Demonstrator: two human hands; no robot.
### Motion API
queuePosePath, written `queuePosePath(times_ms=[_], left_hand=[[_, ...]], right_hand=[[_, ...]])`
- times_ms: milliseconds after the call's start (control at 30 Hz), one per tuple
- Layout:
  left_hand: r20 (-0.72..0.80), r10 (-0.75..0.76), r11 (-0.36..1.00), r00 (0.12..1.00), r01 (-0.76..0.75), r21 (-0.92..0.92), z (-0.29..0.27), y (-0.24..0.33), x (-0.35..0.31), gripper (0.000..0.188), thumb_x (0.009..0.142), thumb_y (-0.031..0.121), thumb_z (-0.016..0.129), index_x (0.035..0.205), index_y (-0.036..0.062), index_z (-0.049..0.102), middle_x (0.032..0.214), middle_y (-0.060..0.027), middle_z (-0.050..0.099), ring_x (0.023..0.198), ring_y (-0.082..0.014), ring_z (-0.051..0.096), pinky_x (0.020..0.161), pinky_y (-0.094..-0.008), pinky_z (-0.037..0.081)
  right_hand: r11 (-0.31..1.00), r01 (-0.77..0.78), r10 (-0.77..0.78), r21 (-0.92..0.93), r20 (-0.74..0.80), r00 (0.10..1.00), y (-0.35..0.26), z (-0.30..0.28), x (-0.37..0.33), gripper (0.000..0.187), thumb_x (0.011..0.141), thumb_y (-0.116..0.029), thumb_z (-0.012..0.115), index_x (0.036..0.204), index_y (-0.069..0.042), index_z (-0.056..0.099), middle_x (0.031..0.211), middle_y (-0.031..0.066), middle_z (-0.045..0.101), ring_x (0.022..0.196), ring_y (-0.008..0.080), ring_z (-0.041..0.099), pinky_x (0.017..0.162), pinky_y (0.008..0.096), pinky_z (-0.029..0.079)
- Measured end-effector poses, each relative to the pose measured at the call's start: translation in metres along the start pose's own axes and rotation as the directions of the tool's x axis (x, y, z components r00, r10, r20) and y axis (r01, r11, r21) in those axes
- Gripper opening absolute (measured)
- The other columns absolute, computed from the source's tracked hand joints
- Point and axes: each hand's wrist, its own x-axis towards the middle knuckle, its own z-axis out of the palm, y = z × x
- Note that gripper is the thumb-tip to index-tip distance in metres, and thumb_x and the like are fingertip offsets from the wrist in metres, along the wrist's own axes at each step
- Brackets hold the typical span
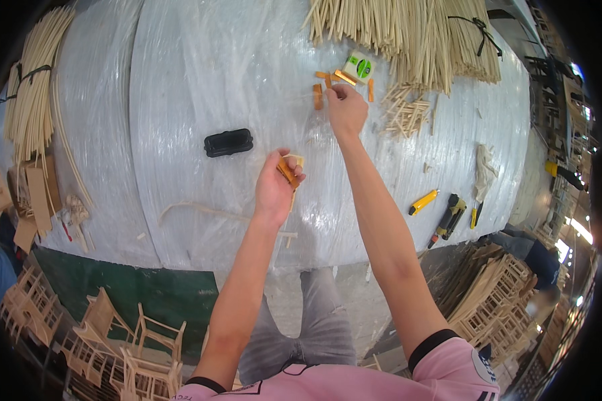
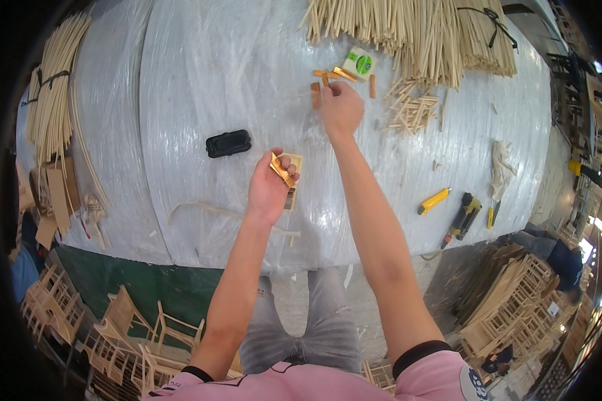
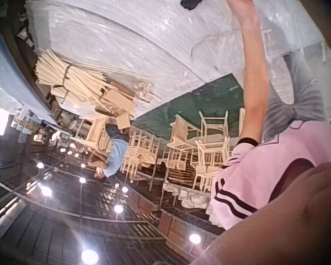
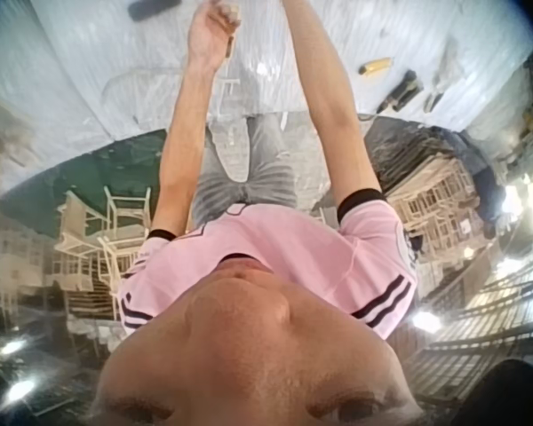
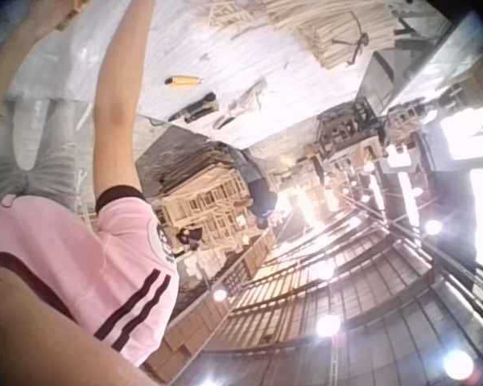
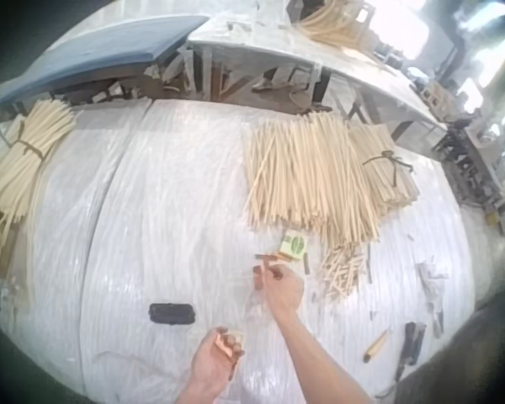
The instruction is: The person sorts and bundles long wooden sticks on a large white-covered table in a workshop. They gather sticks into neat piles, tie them with black bands, and handle small wooden components and a yellow container. The person also briefly interacts with a chair frame at the end of the clip.
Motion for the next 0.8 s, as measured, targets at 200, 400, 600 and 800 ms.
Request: queuePosePath(times_ms=[200, 400, 600, 800], left_hand=[[0.132, 0.039, 0.999, 0.99, -0.042, 0.019, 0.012, 0.016, 0.005, 0.027, 0.109, 0.026, 0.051, 0.127, 0.0067, 0.055, 0.118, -0.0086, 0.066, 0.111, -0.0222, 0.064, 0.102, -0.0423, 0.05], [0.171, -0.008, 0.992, 0.985, -0.014, 0.129, 0.018, 0.012, 0.004, 0.023, 0.108, 0.013, 0.048, 0.129, 0.0062, 0.054, 0.115, -0.0091, 0.067, 0.102, -0.0184, 0.065, 0.092, -0.0349, 0.053], [0.046, -0.103, 0.972, 0.994, 0.091, 0.218, 0.003, 0.016, -0.009, 0.027, 0.109, 0.017, 0.051, 0.135, 0.0094, 0.051, 0.104, -0.0021, 0.06, 0.092, -0.0126, 0.059, 0.081, -0.0319, 0.05], [0.085, -0.202, 0.916, 0.976, 0.157, 0.37, 0.01, 0.013, -0.03, 0.053, 0.1, 0.006, 0.047, 0.151, 0.0108, 0.037, 0.105, -0.0036, 0.056, 0.091, -0.0139, 0.054, 0.081, -0.0334, 0.048]], right_hand=[[0.965, -0.002, -0.11, 0.264, 0.408, 0.907, -0.037, -0.066, -0.1, 0.018, 0.089, -0.012, 0.077, 0.105, -0.005, 0.077, 0.1, 0.0091, 0.079, 0.082, 0.0251, 0.071, 0.076, 0.0362, 0.055], [0.846, 0.53, -0.489, -0.046, 0.328, 0.808, -0.026, -0.073, -0.141, 0.027, 0.082, -0.011, 0.082, 0.108, -0.012, 0.074, 0.113, 0.0001, 0.075, 0.104, 0.0231, 0.065, 0.094, 0.0421, 0.049], [0.702, 0.712, -0.611, -0.009, 0.505, 0.609, -0.034, -0.099, -0.134, 0.068, 0.072, -0.019, 0.09, 0.134, -0.017, 0.063, 0.144, 0.0035, 0.058, 0.129, 0.0313, 0.055, 0.099, 0.0448, 0.047], [0.603, 0.798, -0.54, -0.004, 0.734, 0.412, -0.028, -0.103, -0.121, 0.088, 0.068, -0.027, 0.093, 0.145, -0.011, 0.053, 0.15, 0.0079, 0.052, 0.135, 0.0325, 0.051, 0.102, 0.0459, 0.046]])
